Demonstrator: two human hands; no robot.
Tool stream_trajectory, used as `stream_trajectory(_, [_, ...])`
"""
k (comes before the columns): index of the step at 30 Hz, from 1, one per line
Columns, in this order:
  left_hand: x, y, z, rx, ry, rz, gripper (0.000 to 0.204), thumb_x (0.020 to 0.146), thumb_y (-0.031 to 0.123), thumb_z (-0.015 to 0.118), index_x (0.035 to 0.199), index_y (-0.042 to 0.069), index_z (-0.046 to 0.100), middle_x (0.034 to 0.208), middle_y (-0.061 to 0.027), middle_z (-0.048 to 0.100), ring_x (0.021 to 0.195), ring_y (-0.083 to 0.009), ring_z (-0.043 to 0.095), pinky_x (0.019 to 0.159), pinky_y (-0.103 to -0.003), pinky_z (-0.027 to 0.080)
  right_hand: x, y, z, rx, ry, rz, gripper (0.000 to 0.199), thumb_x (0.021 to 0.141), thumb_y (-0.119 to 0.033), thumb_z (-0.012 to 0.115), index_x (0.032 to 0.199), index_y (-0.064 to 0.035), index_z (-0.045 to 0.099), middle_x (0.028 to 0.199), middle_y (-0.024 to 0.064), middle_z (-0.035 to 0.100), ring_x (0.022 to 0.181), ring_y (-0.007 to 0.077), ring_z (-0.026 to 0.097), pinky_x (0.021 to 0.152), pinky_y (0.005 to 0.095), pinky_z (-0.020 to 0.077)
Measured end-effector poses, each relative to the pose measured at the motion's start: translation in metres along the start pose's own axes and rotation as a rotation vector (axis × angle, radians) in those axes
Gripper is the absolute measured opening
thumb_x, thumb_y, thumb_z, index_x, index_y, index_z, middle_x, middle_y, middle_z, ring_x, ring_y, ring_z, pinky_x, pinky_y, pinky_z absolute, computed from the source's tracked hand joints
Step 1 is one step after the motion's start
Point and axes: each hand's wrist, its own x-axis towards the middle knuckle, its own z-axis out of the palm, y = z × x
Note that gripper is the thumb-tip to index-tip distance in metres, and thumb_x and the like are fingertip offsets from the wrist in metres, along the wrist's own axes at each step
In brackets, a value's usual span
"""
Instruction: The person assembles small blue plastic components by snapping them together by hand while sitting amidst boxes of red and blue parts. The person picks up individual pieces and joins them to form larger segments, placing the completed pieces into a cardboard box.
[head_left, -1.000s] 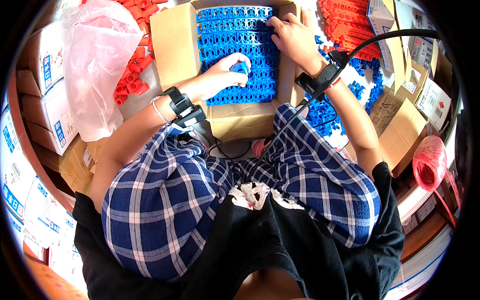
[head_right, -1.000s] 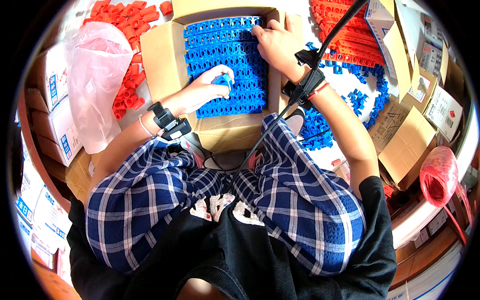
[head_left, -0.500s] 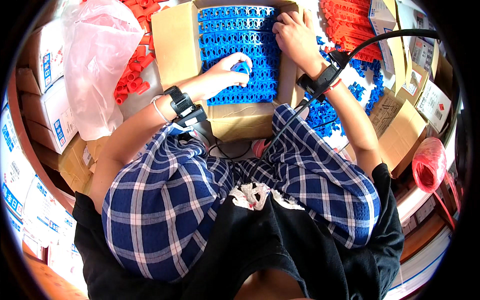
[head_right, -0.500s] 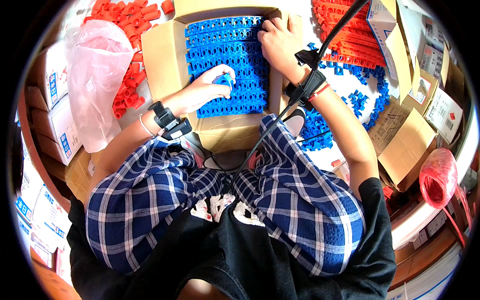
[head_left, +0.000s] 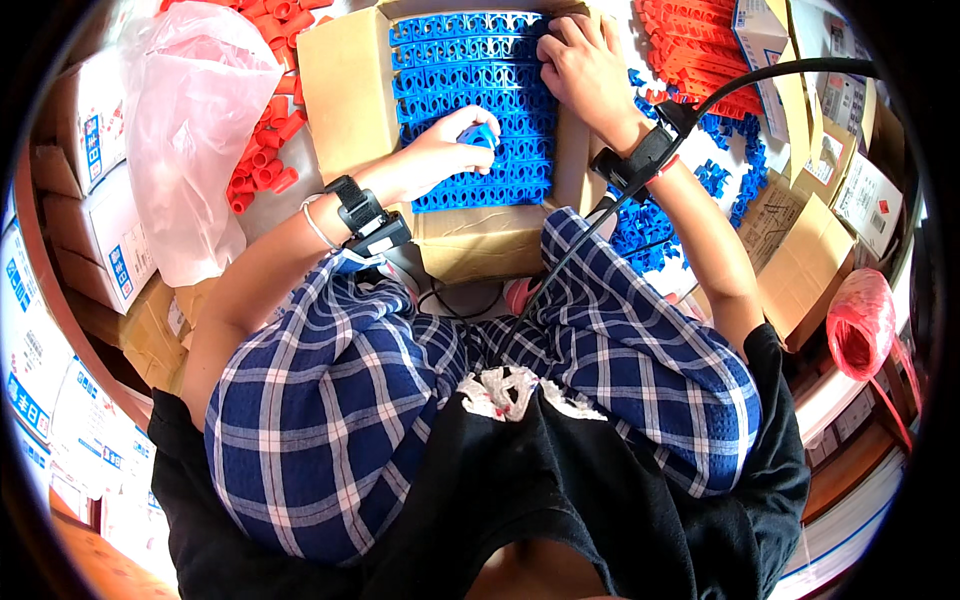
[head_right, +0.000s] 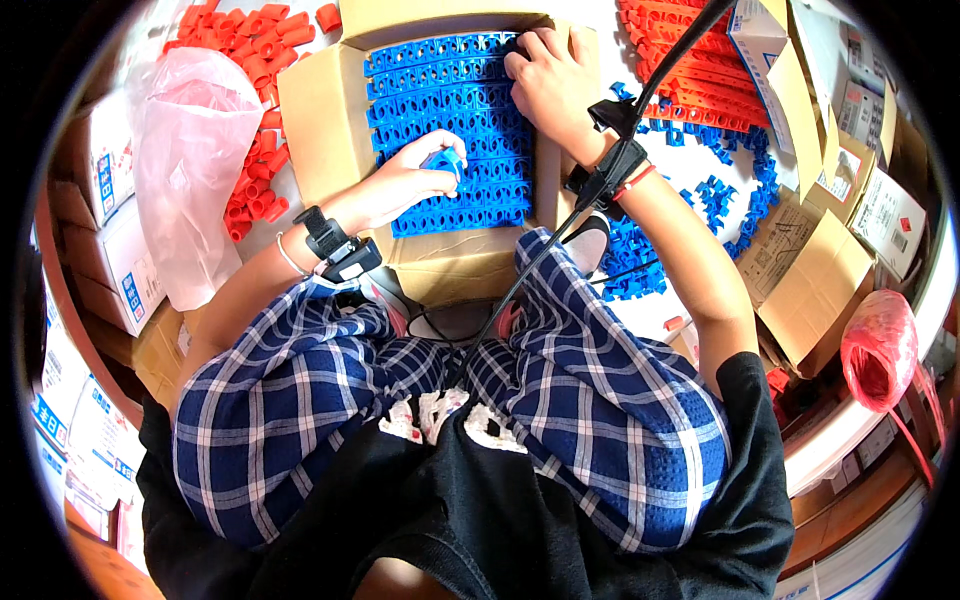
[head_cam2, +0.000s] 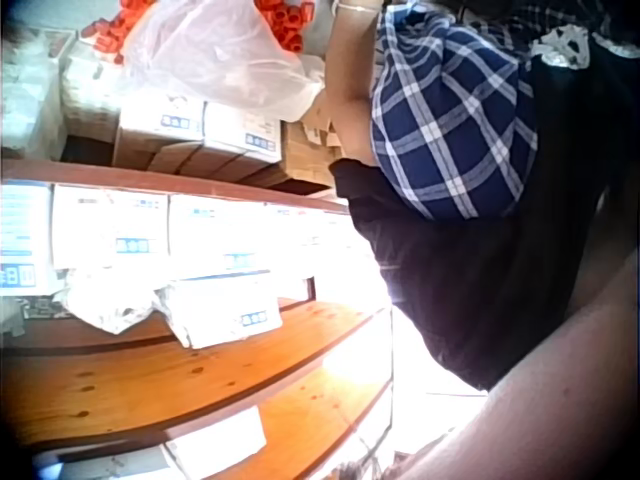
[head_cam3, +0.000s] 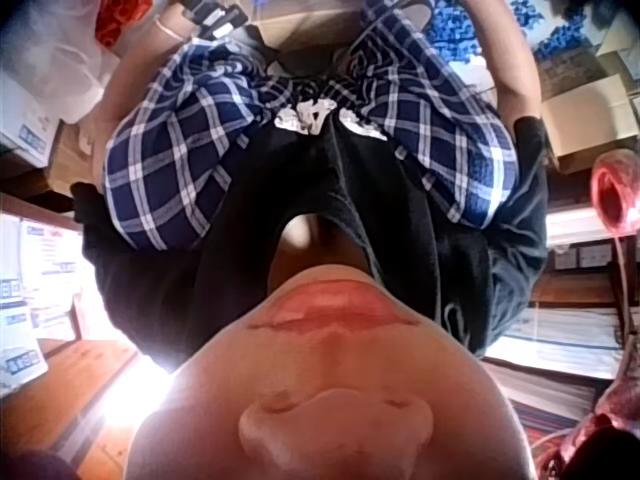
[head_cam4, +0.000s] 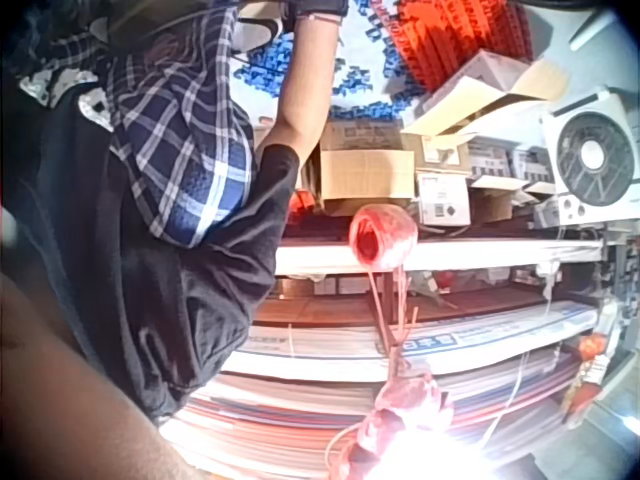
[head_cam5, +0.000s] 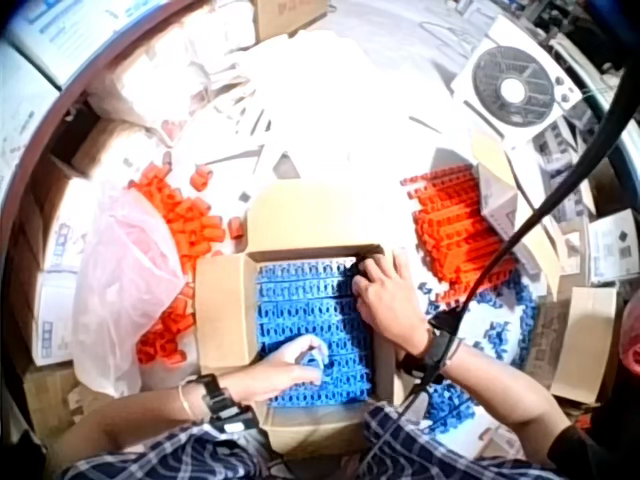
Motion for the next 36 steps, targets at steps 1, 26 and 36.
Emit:
stream_trajectory(1, [-0.001,-0.001,-0.001,-0.009,-0.007,0.007,0.026,0.083,-0.004,0.055,0.106,0.009,0.05,0.093,-0.0018,0.049,0.079,-0.0082,0.052,0.073,-0.024,0.045,0.0,-0.002,-0.003,0.003,0.031,0.012,0.016,0.071,-0.018,0.066,0.086,-0.0156,0.066,0.102,0.0018,0.059,0.11,0.0208,0.052,0.099,0.0456,0.0347])
stream_trajectory(26, [-0.015,0.016,-0.008,-0.322,0.098,0.166,0.026,0.092,0.005,0.054,0.116,0.008,0.046,0.107,-0.0084,0.052,0.102,-0.0201,0.054,0.095,-0.033,0.045,-0.021,-0.049,-0.046,1.046,-0.024,0.053,0.022,0.086,-0.017,0.064,0.101,-0.0028,0.058,0.09,0.015,0.062,0.08,0.0327,0.063,0.07,0.0381,0.0513])
stream_trajectory(36, [-0.015,0.022,-0.005,-0.466,0.051,0.034,0.024,0.092,0.005,0.054,0.115,0.007,0.046,0.107,-0.0066,0.05,0.098,-0.0184,0.054,0.095,-0.033,0.045,0.034,-0.035,-0.017,0.856,0.155,0.07,0.017,0.083,-0.015,0.061,0.095,-0.0029,0.062,0.087,0.0154,0.059,0.085,0.0341,0.058,0.076,0.0394,0.0477])
